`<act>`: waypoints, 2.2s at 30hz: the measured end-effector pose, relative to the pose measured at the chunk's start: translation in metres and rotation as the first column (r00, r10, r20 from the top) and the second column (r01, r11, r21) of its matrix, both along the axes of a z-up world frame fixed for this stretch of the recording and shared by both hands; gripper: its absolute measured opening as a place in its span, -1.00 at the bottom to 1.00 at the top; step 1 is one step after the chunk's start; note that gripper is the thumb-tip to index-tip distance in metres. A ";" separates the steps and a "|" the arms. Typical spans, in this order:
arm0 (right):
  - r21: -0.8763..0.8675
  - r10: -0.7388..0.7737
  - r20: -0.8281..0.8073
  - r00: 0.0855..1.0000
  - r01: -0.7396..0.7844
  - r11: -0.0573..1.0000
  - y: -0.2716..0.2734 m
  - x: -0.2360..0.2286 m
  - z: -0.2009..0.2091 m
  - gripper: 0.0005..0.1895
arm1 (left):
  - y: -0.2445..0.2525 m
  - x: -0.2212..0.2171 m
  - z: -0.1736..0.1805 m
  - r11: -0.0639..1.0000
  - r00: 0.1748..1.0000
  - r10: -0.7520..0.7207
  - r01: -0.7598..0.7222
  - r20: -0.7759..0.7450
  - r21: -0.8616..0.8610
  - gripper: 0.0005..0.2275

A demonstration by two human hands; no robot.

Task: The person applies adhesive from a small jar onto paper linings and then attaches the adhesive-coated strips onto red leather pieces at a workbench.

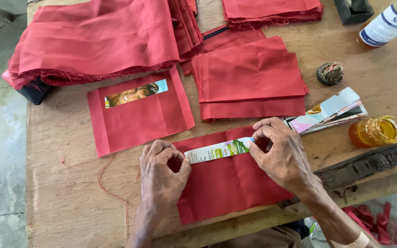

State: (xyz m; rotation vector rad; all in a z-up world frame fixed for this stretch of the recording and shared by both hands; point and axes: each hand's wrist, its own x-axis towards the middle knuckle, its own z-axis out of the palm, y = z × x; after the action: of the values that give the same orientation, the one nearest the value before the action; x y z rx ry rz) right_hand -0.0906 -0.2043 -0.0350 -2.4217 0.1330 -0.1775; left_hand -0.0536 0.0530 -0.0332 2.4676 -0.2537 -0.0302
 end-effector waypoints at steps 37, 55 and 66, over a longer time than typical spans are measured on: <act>-0.048 0.037 0.264 0.964 -0.025 0.999 -0.031 -0.054 -0.025 -0.29 | 0.034 -0.005 -0.014 0.893 0.885 0.415 -0.352 0.211 -0.279 -0.66; -0.214 0.420 0.015 0.907 -0.407 0.888 0.076 -0.043 -0.025 -0.17 | -0.007 -0.014 -0.029 0.996 0.941 0.084 -0.093 0.329 0.012 -0.23; -0.416 0.125 0.034 0.992 -0.100 0.904 -0.012 -0.059 -0.019 -0.23 | -0.007 -0.015 -0.026 0.997 0.936 0.069 -0.077 0.346 0.008 -0.36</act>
State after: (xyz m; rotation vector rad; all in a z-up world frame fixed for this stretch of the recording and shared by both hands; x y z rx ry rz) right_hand -0.1499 -0.2163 -0.0539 -2.8352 -0.0831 -0.2457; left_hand -0.0690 0.0462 -0.0596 2.4902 -0.3118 0.4389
